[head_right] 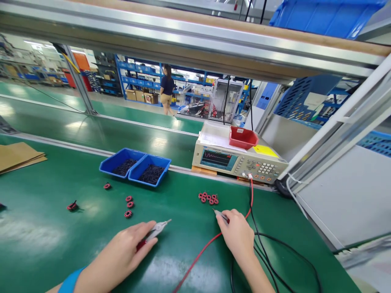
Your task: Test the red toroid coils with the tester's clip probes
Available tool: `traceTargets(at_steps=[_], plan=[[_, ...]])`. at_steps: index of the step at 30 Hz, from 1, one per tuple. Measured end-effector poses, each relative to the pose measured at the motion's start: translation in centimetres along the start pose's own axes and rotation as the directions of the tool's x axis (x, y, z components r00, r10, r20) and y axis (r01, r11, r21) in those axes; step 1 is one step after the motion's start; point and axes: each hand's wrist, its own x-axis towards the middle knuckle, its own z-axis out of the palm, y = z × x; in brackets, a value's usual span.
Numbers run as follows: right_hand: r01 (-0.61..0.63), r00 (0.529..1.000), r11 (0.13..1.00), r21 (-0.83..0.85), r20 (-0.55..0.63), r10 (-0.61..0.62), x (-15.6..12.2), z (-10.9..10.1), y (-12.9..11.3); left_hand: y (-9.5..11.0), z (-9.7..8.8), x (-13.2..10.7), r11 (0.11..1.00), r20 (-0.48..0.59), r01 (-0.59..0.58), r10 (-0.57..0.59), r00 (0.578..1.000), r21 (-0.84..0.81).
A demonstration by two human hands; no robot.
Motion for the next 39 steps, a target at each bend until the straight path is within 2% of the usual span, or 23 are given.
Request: traceTargets(at_steps=[3, 6, 11, 16, 22, 34, 39], plan=[[0.033, 0.997, 0.996, -0.077, -0.065, -0.038, 0.6, 0.7, 0.3, 2.0, 0.5, 1.3, 0.995, 0.074, -0.051, 0.057, 0.996, -0.084], [0.063, 0.992, 0.993, -0.096, -0.106, -0.073, 1.3, 1.4, 0.8, 2.8, 0.9, 2.5, 0.987, 0.094, -0.075, 0.089, 0.992, -0.14], [0.14, 0.988, 0.989, -0.055, -0.052, -0.143, 1.2, 1.8, 0.5, 2.2, 1.1, 3.3, 0.964, 0.064, -0.015, 0.033, 0.997, -0.267], [0.269, 0.963, 0.963, 0.025, 0.012, -0.27, 0.1, 1.7, -0.8, 1.4, 0.6, 3.4, 0.956, 0.07, 0.03, -0.01, 0.998, -0.292], [0.277, 0.959, 0.958, 0.07, 0.044, -0.281, -0.1, 1.5, -1.9, 1.4, 0.5, 3.6, 0.958, 0.091, 0.021, 0.005, 0.996, -0.285], [0.392, 0.906, 0.912, 0.121, 0.124, -0.405, -1.1, 1.3, -3.5, 0.8, -0.2, 4.2, 0.942, 0.149, 0.023, 0.029, 0.988, -0.334], [0.41, 0.899, 0.902, 0.135, 0.103, -0.425, -1.1, 1.4, -3.7, 1.2, -0.1, 4.4, 0.94, 0.157, 0.0, 0.057, 0.986, -0.341]])
